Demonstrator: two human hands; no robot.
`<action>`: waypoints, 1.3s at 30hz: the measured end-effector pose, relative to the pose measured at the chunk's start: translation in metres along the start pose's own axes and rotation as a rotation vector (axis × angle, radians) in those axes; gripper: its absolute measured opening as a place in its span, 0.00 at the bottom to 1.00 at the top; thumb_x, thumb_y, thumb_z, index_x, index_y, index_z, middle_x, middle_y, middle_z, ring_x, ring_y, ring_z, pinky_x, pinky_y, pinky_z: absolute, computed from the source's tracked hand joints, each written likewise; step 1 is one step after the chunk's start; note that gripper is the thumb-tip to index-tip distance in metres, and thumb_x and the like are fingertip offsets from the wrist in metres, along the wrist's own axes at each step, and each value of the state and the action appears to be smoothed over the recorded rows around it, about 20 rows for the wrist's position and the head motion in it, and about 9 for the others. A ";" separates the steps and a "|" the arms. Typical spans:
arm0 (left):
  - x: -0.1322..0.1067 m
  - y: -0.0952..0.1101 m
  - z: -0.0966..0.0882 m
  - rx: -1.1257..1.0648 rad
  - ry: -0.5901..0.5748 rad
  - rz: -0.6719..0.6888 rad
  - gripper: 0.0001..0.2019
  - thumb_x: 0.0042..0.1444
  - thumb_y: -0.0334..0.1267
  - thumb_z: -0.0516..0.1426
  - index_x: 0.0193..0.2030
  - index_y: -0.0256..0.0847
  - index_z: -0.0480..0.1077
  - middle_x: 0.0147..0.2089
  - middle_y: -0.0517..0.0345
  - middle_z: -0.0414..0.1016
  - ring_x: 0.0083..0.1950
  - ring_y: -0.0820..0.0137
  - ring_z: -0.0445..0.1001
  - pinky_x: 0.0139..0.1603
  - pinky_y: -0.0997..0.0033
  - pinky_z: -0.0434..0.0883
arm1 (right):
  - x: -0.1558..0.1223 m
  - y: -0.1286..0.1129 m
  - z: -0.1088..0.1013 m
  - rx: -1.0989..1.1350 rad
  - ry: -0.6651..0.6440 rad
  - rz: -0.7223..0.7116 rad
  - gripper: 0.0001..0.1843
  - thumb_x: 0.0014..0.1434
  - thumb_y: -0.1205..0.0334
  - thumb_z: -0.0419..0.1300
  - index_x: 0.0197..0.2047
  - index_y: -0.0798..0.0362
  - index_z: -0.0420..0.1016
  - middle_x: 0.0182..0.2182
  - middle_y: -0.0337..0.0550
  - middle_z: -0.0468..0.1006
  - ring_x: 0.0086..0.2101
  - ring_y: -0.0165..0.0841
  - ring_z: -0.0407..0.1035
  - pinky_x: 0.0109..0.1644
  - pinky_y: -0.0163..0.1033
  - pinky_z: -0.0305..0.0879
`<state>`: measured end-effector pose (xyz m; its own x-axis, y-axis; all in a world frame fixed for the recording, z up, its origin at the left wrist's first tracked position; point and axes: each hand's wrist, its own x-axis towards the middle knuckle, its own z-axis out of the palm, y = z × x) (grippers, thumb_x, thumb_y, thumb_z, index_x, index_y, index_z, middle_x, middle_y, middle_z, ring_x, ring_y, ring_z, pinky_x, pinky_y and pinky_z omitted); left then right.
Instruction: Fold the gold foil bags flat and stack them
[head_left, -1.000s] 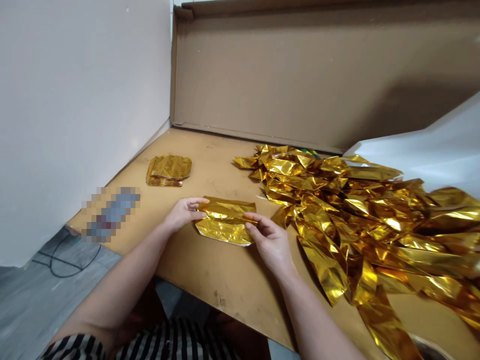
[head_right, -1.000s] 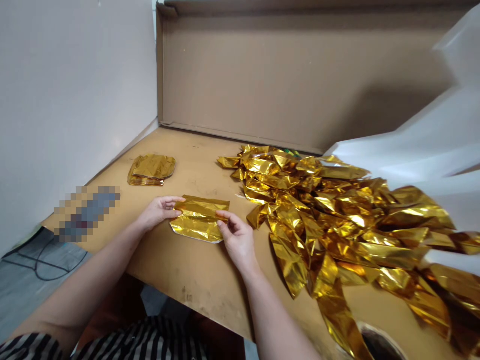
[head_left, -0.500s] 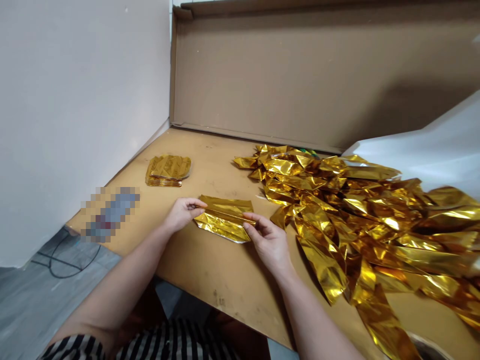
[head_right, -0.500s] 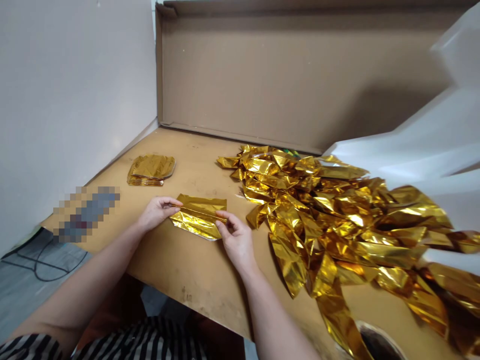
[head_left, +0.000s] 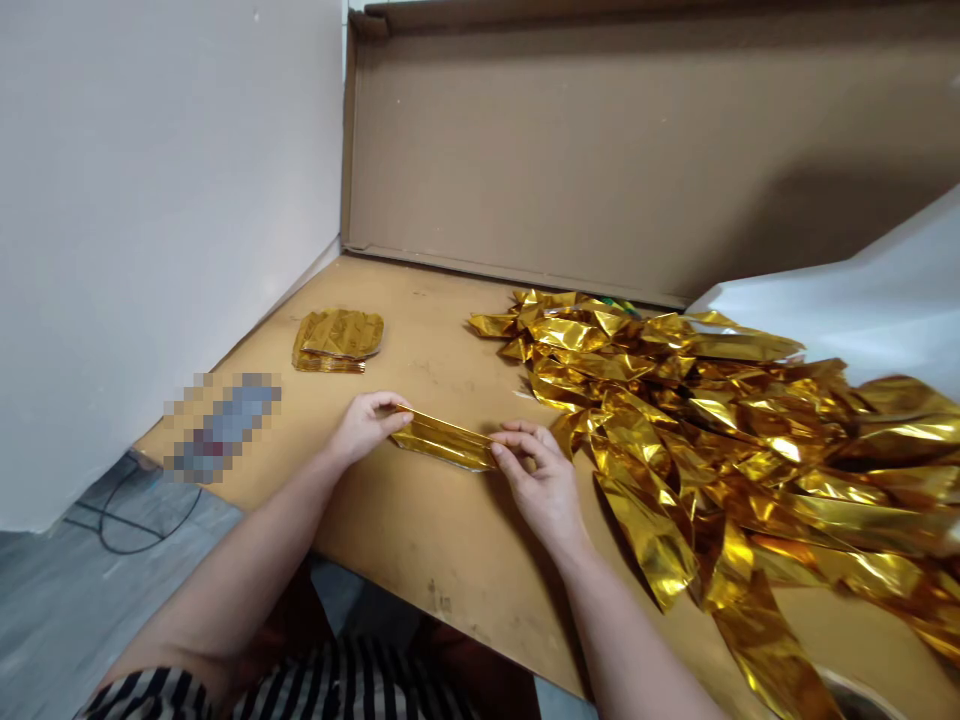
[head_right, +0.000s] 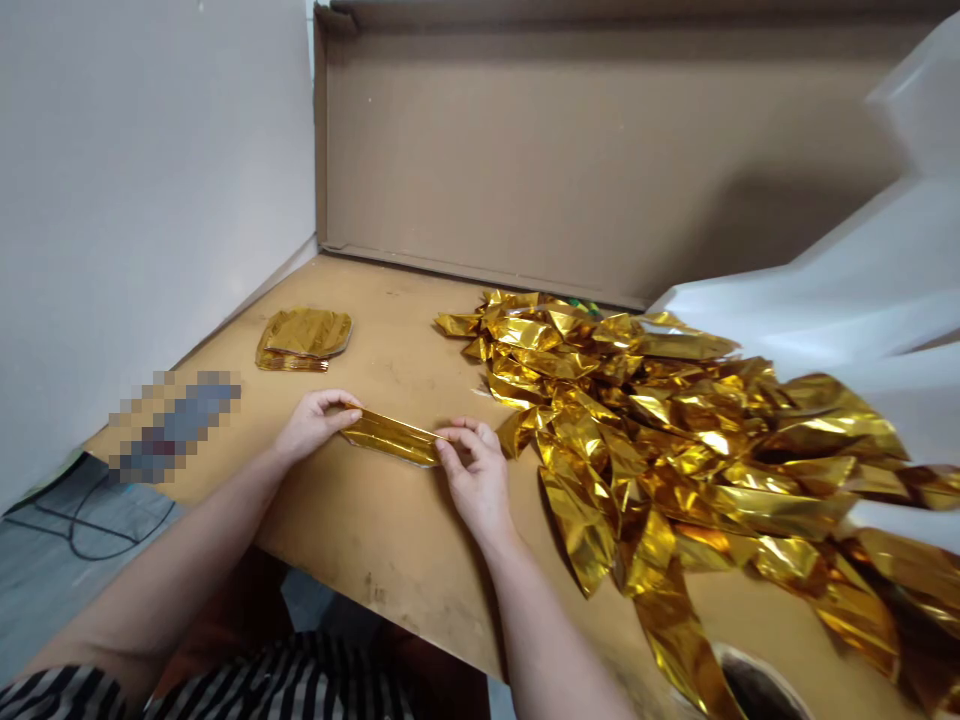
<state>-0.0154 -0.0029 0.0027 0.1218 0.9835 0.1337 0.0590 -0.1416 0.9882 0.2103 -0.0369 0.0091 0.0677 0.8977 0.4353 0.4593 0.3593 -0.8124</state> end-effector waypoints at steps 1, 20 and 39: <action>0.000 0.000 0.001 -0.044 -0.012 -0.041 0.07 0.43 0.36 0.64 0.29 0.36 0.74 0.28 0.60 0.73 0.32 0.71 0.72 0.38 0.71 0.69 | 0.000 -0.001 0.000 0.025 -0.024 0.022 0.13 0.50 0.49 0.60 0.27 0.49 0.76 0.32 0.44 0.74 0.37 0.39 0.69 0.43 0.46 0.66; -0.001 0.007 0.000 -0.239 -0.101 -0.233 0.14 0.36 0.42 0.68 0.27 0.34 0.73 0.25 0.61 0.75 0.27 0.76 0.70 0.31 0.77 0.65 | -0.001 -0.003 0.000 0.266 -0.166 0.334 0.21 0.41 0.41 0.65 0.27 0.51 0.73 0.22 0.38 0.73 0.24 0.31 0.65 0.31 0.37 0.63; -0.005 0.004 0.009 -0.086 -0.455 -0.142 0.11 0.41 0.38 0.66 0.31 0.35 0.75 0.31 0.59 0.76 0.34 0.71 0.72 0.39 0.74 0.66 | -0.007 -0.020 0.009 0.195 -0.634 0.335 0.24 0.43 0.39 0.62 0.22 0.53 0.71 0.16 0.32 0.63 0.19 0.25 0.53 0.24 0.34 0.49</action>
<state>-0.0071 -0.0090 0.0055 0.5406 0.8407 -0.0309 0.0271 0.0193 0.9994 0.1928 -0.0481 0.0194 -0.3747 0.9210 -0.1069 0.3339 0.0265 -0.9422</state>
